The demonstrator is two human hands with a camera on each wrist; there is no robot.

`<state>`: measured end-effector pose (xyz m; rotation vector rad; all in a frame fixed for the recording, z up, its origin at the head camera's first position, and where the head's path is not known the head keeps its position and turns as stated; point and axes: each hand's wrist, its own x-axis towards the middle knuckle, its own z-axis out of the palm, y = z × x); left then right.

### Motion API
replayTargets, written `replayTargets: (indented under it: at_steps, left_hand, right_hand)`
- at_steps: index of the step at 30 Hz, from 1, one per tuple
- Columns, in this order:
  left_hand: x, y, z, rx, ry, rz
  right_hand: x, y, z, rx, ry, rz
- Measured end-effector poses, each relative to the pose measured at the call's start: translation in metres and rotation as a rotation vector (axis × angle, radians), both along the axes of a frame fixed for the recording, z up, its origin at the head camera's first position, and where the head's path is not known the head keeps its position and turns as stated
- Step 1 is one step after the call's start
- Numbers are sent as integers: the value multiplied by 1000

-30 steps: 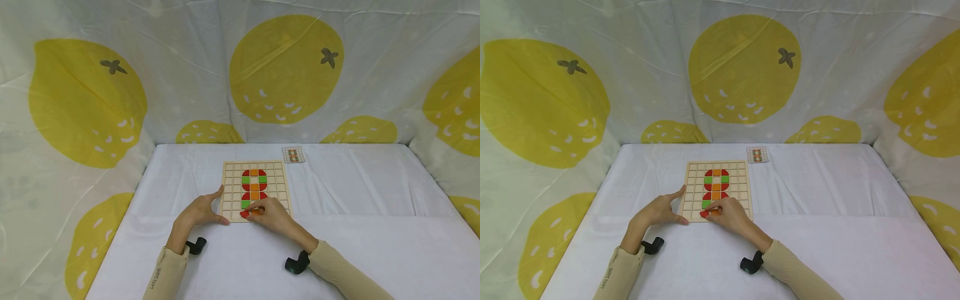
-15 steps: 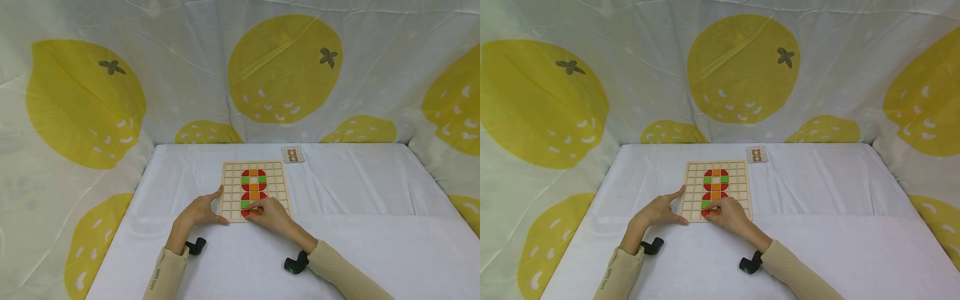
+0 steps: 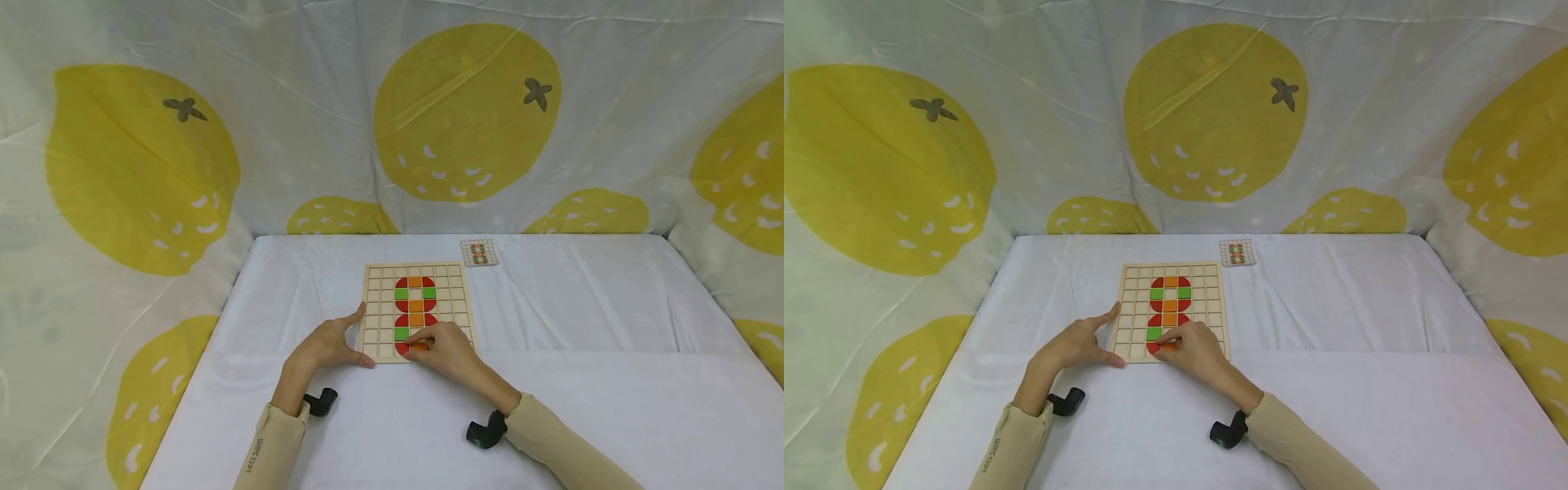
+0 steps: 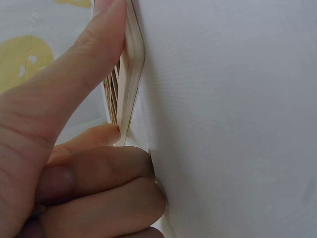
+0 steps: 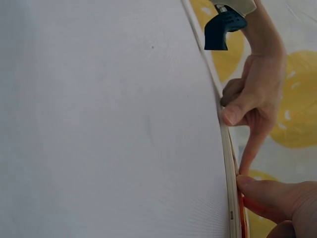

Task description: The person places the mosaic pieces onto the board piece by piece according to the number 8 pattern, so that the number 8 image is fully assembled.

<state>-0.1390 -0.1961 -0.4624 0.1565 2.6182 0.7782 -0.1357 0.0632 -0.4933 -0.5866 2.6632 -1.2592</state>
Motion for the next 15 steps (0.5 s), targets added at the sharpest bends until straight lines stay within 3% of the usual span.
replayTargets:
  at_steps: [9, 15]
  left_hand:
    - [-2, 3, 0, -1, -14, 1]
    - [0, 2, 1, -1, -16, 10]
  right_hand:
    - [0, 11, 1, -36, -44, -20]
    - [-1, 39, 10, -66, -58, -73]
